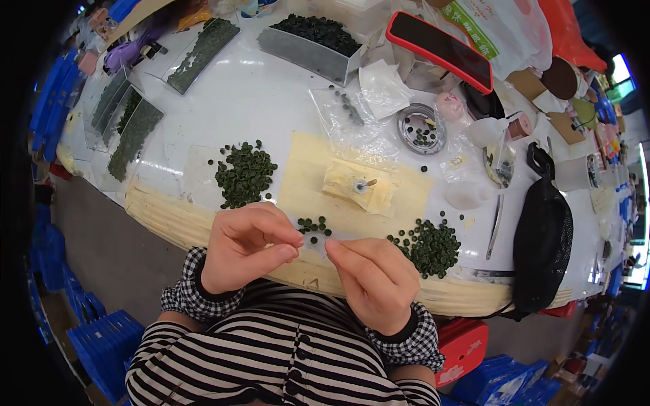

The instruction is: Assembling small green plastic components on a workbench.

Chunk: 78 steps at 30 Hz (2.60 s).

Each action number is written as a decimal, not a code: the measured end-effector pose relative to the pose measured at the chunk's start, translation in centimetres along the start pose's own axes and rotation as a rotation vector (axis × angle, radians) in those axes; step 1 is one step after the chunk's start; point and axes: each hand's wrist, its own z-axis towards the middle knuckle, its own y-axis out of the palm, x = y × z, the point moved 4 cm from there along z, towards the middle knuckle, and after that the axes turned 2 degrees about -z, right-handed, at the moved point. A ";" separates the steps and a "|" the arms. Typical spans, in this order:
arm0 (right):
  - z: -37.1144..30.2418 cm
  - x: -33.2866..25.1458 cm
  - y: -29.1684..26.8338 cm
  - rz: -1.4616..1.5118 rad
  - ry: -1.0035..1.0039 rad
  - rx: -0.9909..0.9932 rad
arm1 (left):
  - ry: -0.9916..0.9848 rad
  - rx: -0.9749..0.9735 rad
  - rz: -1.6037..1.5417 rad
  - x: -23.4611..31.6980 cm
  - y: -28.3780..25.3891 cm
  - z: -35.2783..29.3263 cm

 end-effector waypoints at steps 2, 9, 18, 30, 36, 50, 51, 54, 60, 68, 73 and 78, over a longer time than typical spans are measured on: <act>0.5 -0.2 -0.3 0.000 -0.019 0.018 | -0.111 -0.029 -0.182 -0.4 0.0 0.5; 1.3 -0.7 -1.6 -0.152 -0.204 0.116 | -0.146 0.021 -0.379 -1.9 -0.1 2.0; 0.1 -1.1 -2.9 -0.224 -0.290 0.130 | -0.131 0.004 -0.261 -1.3 0.7 1.7; 1.2 0.1 -1.2 0.092 0.065 0.194 | -0.305 0.026 -0.562 -2.4 0.7 1.0; 0.9 0.2 -0.4 0.232 0.179 0.166 | -0.340 -0.007 -0.592 -3.0 1.2 1.1; 0.3 2.1 0.5 0.517 0.440 0.123 | -0.094 0.034 -0.294 -2.4 1.9 1.0; 0.3 2.1 0.6 0.526 0.443 0.126 | -0.077 0.032 -0.295 -2.4 1.9 1.1; 0.4 2.0 0.7 0.539 0.450 0.136 | -0.032 0.022 -0.198 -2.2 1.9 1.1; 0.5 1.8 0.8 0.445 0.370 0.149 | 0.008 0.030 -0.124 -2.2 1.7 1.1; 0.9 1.1 0.4 0.214 0.223 0.139 | -0.014 0.056 -0.134 -2.2 1.6 1.0; 1.0 0.5 0.4 0.087 0.129 0.162 | -0.119 0.051 -0.205 -2.4 1.4 1.1; 1.0 0.0 0.6 -0.029 -0.021 0.148 | -0.186 0.072 -0.198 -2.4 1.1 1.2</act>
